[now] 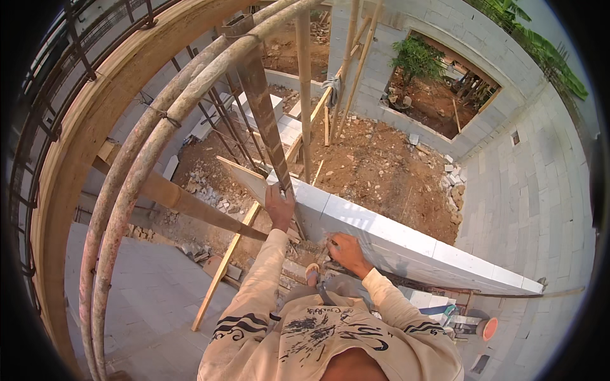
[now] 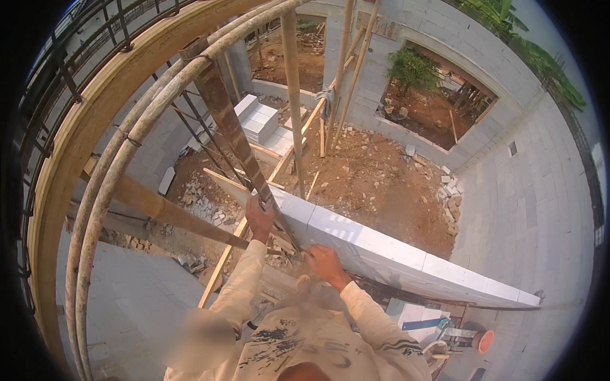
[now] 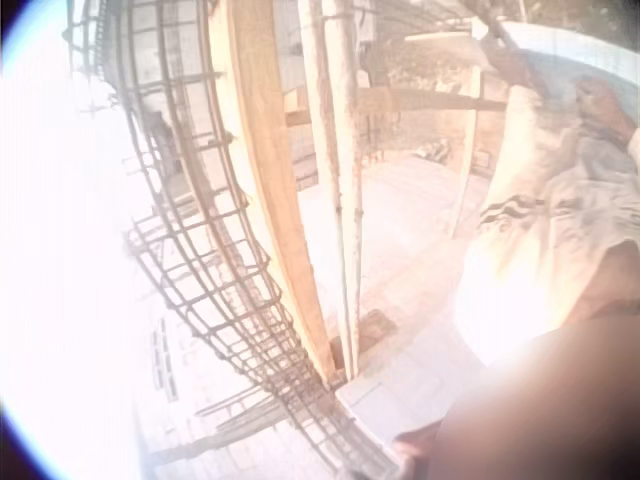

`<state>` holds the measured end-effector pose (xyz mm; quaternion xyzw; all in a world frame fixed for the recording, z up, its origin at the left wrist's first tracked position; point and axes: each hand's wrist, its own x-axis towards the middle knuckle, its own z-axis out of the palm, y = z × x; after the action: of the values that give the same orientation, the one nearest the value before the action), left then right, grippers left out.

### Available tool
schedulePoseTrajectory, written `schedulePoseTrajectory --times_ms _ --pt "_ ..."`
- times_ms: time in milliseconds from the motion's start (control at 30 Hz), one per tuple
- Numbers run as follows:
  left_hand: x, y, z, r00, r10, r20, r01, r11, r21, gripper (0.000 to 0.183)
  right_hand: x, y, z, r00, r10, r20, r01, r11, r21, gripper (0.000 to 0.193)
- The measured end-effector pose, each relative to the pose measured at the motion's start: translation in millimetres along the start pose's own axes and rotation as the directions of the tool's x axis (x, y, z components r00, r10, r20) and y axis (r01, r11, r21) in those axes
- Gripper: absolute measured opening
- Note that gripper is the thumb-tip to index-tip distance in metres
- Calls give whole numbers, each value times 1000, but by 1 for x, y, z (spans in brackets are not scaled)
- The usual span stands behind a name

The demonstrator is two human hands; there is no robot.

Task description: The person applies mortar to a long white aerated concrete block using a trowel, then places the block onto a scaffold-supported beam. The person repeats this process with additional blocks, tapping them into place with a hammer.

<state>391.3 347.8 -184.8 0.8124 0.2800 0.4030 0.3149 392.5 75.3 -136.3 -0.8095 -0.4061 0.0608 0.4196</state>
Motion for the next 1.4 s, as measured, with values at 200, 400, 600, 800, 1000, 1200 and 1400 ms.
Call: schedulePoseTrajectory --times_ms 200,400,600,800,1000,1200,1400 --pt "1 1 -7 994 7 105 -19 994 111 35 -196 68 6 791 582 190 -562 813 -152 30" --pt "-19 2 -3 996 -33 84 26 997 76 42 -372 127 14 443 873 -206 -870 474 138 32" --pt "-102 -57 22 905 -327 271 312 945 98 36 -509 149 76 -61 942 -330 -963 32 269 33" --pt "-250 -104 29 70 -528 846 579 712 397 39 -519 130 109 -29 956 -292 -902 101 419 29" --pt "-339 -51 59 -351 -521 778 501 598 626 43 -559 134 71 -98 962 -254 -908 18 419 34" --pt "-399 51 123 -148 -565 812 512 659 551 42 -699 189 6 -142 946 -293 -899 0 437 40" --pt "-467 182 178 -124 -509 852 369 773 516 31 -880 254 -89 -409 912 -22 -693 -294 658 28"
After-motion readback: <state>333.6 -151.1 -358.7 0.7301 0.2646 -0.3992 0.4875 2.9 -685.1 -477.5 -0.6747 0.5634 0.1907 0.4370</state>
